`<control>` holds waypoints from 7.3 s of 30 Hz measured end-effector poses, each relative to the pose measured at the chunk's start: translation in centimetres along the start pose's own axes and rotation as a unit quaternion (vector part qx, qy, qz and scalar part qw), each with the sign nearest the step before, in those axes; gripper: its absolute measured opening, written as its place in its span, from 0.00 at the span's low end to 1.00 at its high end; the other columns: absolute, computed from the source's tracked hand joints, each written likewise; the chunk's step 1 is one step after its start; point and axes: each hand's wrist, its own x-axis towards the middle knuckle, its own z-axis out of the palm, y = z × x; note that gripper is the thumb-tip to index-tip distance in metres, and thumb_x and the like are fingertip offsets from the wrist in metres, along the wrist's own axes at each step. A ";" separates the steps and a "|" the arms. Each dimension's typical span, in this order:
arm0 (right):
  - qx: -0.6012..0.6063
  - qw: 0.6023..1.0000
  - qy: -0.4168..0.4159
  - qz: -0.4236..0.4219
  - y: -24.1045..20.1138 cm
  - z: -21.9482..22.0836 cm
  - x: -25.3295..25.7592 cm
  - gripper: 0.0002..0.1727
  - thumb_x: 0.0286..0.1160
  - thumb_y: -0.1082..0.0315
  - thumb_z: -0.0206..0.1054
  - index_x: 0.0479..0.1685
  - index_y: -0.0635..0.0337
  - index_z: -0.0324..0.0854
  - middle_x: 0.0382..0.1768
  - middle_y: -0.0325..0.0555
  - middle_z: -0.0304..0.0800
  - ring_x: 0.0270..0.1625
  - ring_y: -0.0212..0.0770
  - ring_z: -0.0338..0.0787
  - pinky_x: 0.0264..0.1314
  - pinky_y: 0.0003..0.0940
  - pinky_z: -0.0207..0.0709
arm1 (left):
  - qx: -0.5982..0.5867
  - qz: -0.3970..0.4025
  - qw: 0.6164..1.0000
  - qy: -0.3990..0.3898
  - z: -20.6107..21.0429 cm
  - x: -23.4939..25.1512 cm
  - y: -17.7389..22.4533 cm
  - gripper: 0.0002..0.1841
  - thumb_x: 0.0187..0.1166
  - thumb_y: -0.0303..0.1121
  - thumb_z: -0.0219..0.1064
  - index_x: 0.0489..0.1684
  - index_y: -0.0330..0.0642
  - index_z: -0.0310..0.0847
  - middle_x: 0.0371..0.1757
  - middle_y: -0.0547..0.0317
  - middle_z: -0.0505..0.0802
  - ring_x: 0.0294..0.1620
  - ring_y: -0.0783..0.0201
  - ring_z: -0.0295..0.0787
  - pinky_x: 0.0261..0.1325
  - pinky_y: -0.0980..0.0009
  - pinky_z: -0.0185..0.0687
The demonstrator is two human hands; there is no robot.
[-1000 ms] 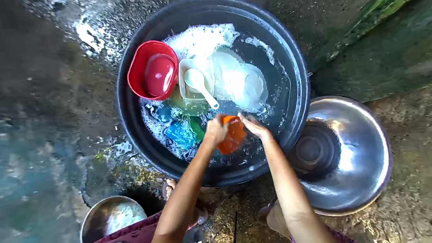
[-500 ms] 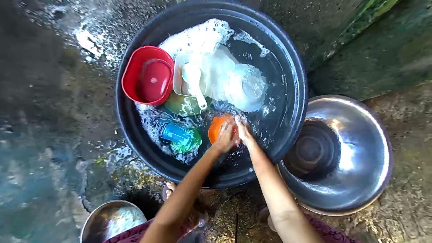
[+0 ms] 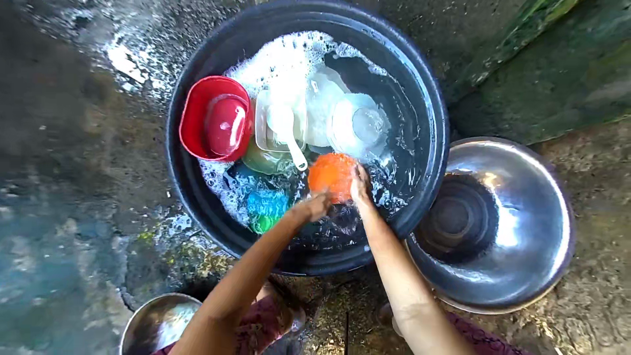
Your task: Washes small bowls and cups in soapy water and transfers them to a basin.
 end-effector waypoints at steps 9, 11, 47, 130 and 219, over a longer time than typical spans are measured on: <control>-0.096 0.994 -0.030 0.039 -0.3 -0.8 0.4 0.24 0.93 0.66 0.50 0.78 0.74 0.71 0.77 0.69 0.76 0.81 0.59 0.74 0.86 0.54 0.61 | -0.021 -0.040 0.994 0.095 2.5 3.0 3.8 0.27 0.90 0.40 0.56 0.84 0.33 0.69 0.86 0.37 0.73 0.90 0.41 0.63 0.91 0.43 0.53; -0.080 0.995 -0.026 0.058 0.4 -1.6 1.1 0.23 0.93 0.65 0.50 0.77 0.71 0.74 0.76 0.67 0.78 0.81 0.58 0.76 0.85 0.55 0.63 | 0.052 -0.011 0.999 -0.008 3.0 1.2 3.7 0.30 0.91 0.41 0.57 0.89 0.36 0.62 0.89 0.39 0.70 0.91 0.42 0.61 0.90 0.43 0.55; 0.099 0.973 -0.027 0.207 -1.8 -1.4 0.1 0.26 0.96 0.54 0.44 0.72 0.67 0.75 0.59 0.60 0.85 0.58 0.48 0.85 0.61 0.48 0.80 | 0.120 0.060 0.960 0.247 4.3 2.1 2.0 0.38 0.79 0.41 0.70 0.92 0.47 0.62 0.94 0.35 0.57 0.95 0.34 0.48 0.89 0.32 0.47; -0.259 0.919 -0.052 -0.294 -8.2 -13.1 -4.9 0.33 0.77 0.54 0.66 0.73 0.72 0.73 0.75 0.69 0.74 0.73 0.59 0.81 0.66 0.53 0.81 | 0.181 -0.119 0.976 -0.023 -12.9 -7.1 6.5 0.23 0.86 0.25 0.64 0.79 0.37 0.74 0.58 0.23 0.88 0.61 0.23 0.85 0.64 0.26 0.75; 0.039 0.978 -0.119 0.165 -0.6 0.5 -1.3 0.31 0.97 0.52 0.39 0.83 0.67 0.66 0.78 0.65 0.73 0.79 0.54 0.75 0.82 0.54 0.67 | 0.059 -0.172 0.954 0.239 -1.9 4.6 1.7 0.32 0.92 0.49 0.48 0.87 0.35 0.65 0.87 0.30 0.70 0.90 0.31 0.58 0.89 0.29 0.42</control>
